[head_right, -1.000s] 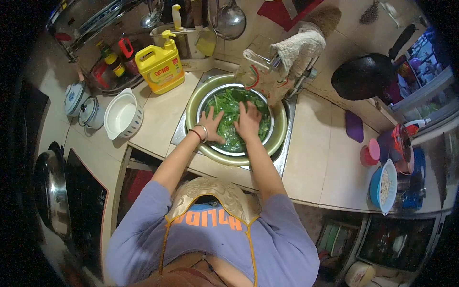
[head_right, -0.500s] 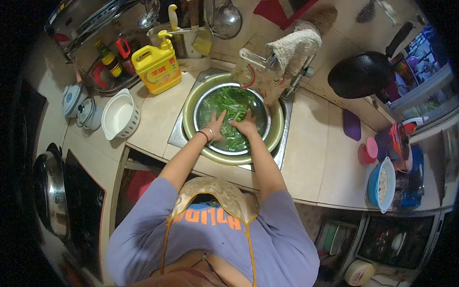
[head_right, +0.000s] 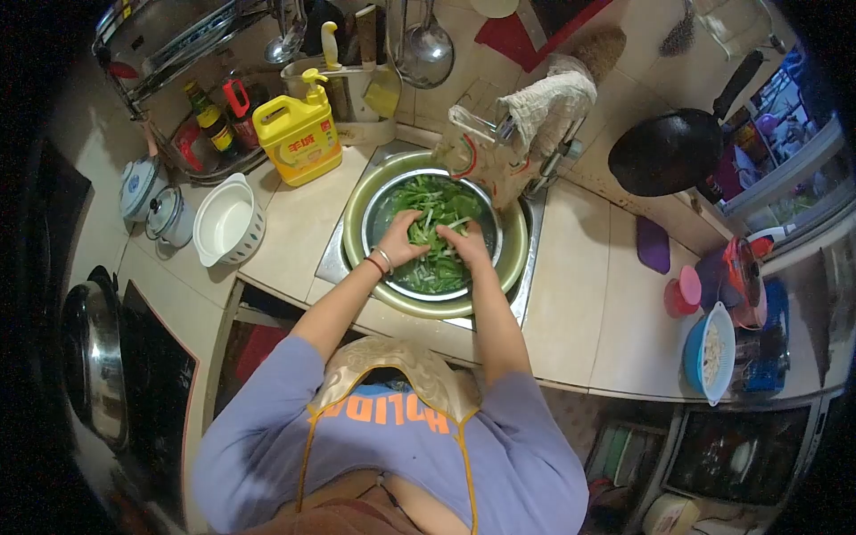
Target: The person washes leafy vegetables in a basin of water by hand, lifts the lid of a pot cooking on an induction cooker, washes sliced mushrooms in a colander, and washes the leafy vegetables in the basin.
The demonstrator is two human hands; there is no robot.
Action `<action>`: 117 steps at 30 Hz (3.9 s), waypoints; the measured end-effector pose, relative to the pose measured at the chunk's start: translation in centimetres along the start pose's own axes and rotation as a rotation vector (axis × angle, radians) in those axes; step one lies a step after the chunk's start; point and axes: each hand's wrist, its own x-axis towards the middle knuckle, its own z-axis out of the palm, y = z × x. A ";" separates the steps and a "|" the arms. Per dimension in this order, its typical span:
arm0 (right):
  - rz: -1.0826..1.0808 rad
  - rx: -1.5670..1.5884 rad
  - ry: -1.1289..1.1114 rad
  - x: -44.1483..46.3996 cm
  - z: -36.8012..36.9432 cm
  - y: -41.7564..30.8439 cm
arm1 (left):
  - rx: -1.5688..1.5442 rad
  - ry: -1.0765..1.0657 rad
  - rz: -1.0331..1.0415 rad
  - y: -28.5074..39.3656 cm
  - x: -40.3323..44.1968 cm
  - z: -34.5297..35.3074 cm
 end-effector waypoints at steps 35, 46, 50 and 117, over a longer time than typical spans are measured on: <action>0.161 -1.209 -0.342 -0.4 1.9 1.8 | 0.480 -0.398 -0.350 1.3 -0.5 -0.3; -0.105 -0.966 0.218 0.1 2.3 -0.9 | 0.375 -0.154 -0.299 1.3 0.2 -0.3; -0.362 -1.077 0.223 1.5 3.9 -2.5 | 0.311 -0.087 -0.307 0.3 0.4 0.1; 0.494 -0.826 -0.314 10.7 3.4 0.6 | 0.450 -0.955 -0.481 0.6 1.2 -0.4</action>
